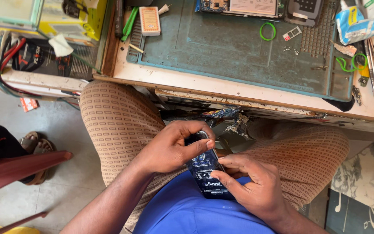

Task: The person disassembles a smartphone by peeling off the back cover and removing the battery. They then use a green rubber band to wrap around the phone's frame and handle the internal components and casing.

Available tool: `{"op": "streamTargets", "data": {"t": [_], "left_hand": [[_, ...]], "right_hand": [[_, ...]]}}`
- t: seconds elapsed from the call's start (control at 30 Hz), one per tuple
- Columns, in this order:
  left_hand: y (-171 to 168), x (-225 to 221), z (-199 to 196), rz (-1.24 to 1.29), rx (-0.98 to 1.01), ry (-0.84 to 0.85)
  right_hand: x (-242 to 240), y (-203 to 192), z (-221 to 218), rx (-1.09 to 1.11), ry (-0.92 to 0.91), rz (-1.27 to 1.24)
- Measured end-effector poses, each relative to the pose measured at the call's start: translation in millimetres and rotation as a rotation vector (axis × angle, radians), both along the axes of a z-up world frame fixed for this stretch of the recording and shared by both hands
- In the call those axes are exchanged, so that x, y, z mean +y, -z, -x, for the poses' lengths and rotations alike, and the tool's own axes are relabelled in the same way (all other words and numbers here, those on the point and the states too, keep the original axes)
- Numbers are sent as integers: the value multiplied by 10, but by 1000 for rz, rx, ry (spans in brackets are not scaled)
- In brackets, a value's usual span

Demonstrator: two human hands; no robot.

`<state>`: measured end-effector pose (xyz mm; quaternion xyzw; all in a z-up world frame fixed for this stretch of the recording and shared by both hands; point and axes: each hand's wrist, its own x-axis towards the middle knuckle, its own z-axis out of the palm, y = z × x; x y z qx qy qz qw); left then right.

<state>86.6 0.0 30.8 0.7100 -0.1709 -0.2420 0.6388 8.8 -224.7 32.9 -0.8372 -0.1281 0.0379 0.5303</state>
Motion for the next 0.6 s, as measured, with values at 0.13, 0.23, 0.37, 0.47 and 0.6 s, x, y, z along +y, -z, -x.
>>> {"op": "streamTargets", "data": {"t": [0.13, 0.23, 0.37, 0.47, 0.6], "left_hand": [[-7, -18, 14, -18, 28, -2], [-17, -41, 25, -64, 13, -6], [-11, -71, 44, -148, -3, -4], [-3, -80, 64, -110, -40, -13], [-33, -70, 64, -181, 4, -31]], "right_hand": [[-35, 20, 42, 23, -8, -37], [-69, 61, 55, 62, 3, -29], [-111, 122, 80, 112, 12, -49], [-132, 168, 104, 157, 7, -91], [-161, 235, 91, 339, 32, -144]]}}
